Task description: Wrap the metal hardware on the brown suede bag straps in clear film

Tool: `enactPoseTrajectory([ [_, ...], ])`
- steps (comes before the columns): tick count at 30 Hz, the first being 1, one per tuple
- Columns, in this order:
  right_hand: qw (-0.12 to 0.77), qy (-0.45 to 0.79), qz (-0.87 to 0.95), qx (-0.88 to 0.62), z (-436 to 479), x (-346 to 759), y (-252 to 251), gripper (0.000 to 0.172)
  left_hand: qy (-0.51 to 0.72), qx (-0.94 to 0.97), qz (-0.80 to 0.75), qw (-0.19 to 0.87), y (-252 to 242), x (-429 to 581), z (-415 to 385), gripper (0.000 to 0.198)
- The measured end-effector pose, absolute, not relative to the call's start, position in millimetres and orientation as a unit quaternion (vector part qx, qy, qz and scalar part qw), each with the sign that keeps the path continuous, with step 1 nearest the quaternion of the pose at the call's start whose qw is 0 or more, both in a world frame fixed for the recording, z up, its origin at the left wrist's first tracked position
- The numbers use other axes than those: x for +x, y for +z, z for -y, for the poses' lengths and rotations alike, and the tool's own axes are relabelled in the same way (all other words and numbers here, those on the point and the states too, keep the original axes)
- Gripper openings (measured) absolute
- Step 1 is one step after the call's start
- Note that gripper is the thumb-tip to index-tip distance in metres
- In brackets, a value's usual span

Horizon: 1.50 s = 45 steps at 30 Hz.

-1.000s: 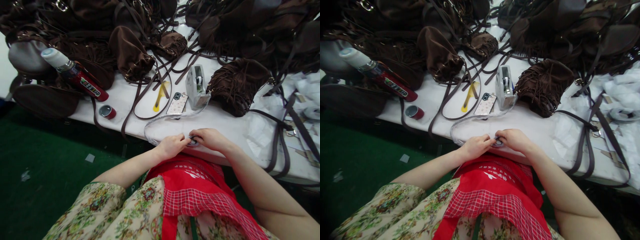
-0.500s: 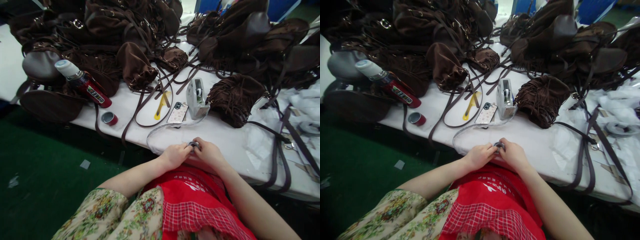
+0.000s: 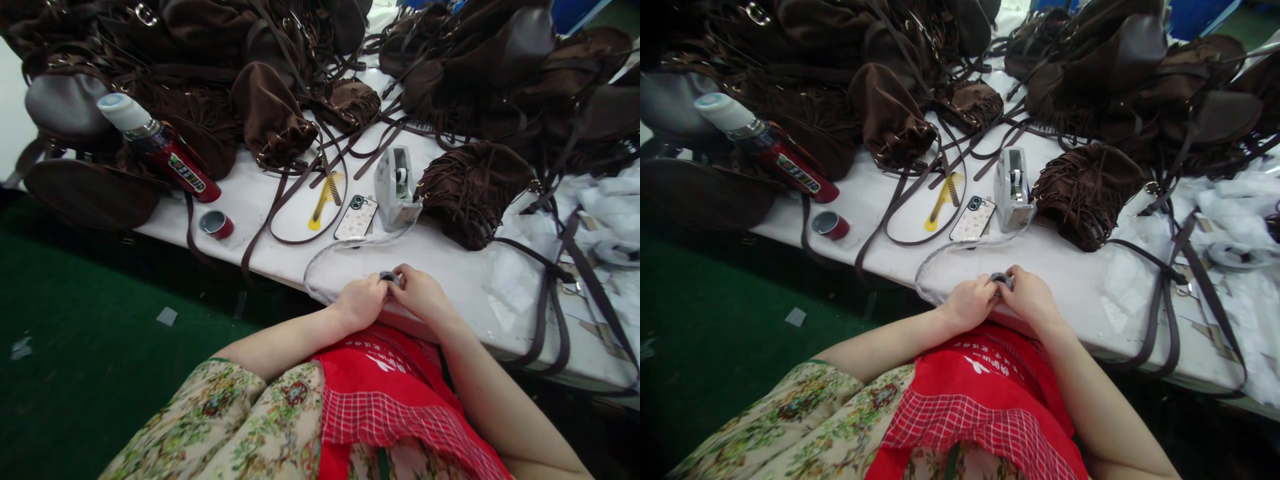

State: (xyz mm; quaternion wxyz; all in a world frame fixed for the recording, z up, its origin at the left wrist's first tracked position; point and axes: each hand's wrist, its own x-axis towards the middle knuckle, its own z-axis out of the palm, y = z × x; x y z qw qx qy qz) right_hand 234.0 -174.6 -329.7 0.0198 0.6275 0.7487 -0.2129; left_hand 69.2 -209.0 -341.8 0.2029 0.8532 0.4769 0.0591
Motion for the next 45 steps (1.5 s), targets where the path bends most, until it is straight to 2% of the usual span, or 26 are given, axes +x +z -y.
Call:
enactPoseTrajectory([
  [4,0.020,-0.203,-0.734,0.648,182.7,235.1,-335.5,0.023,0.090,0.848,-0.473,0.220,-345.2,69.9,212.1,0.025],
  [9,0.063,-0.201,-0.815,0.539,168.7,240.2,-324.4,0.019,0.067,0.884,-0.417,0.198,-343.3,40.8,205.0,0.041],
  [11,0.075,-0.203,-0.856,0.469,161.9,240.7,-318.4,0.018,0.052,0.901,-0.394,0.176,-341.7,33.2,200.6,0.039],
  [14,0.069,-0.205,-0.886,0.410,157.9,240.2,-314.9,0.020,0.050,0.917,-0.362,0.158,-341.2,34.8,196.6,0.024],
  [16,0.048,-0.199,-0.867,0.454,161.1,240.2,-317.6,0.021,0.057,0.917,-0.363,0.156,-342.6,43.8,198.1,0.022],
  [21,0.010,-0.210,-0.759,0.616,182.6,240.7,-334.8,0.038,0.087,0.888,-0.422,0.159,-350.4,73.0,211.5,0.016],
  [25,-0.035,-0.240,-0.752,0.613,191.3,242.0,-341.7,0.035,0.091,0.888,-0.423,0.158,-353.0,71.2,214.7,0.016],
  [30,0.011,-0.261,-0.814,0.518,175.4,246.1,-331.7,0.036,0.074,0.909,-0.388,0.134,-345.6,40.4,206.9,0.030],
  [34,0.019,-0.285,-0.853,0.438,159.1,245.1,-324.7,0.033,0.058,0.922,-0.361,0.126,-344.3,34.9,205.8,0.023],
  [36,0.008,-0.293,-0.838,0.459,158.4,242.2,-325.0,0.030,0.060,0.914,-0.381,0.128,-346.3,43.2,209.2,0.021],
  [41,-0.026,-0.229,-0.741,0.631,181.5,233.9,-330.8,0.035,0.073,0.866,-0.476,0.133,-350.5,74.9,219.4,0.019],
  [45,-0.038,-0.230,-0.713,0.661,193.1,233.3,-333.4,0.027,0.084,0.856,-0.487,0.155,-351.1,80.7,221.6,0.020],
])
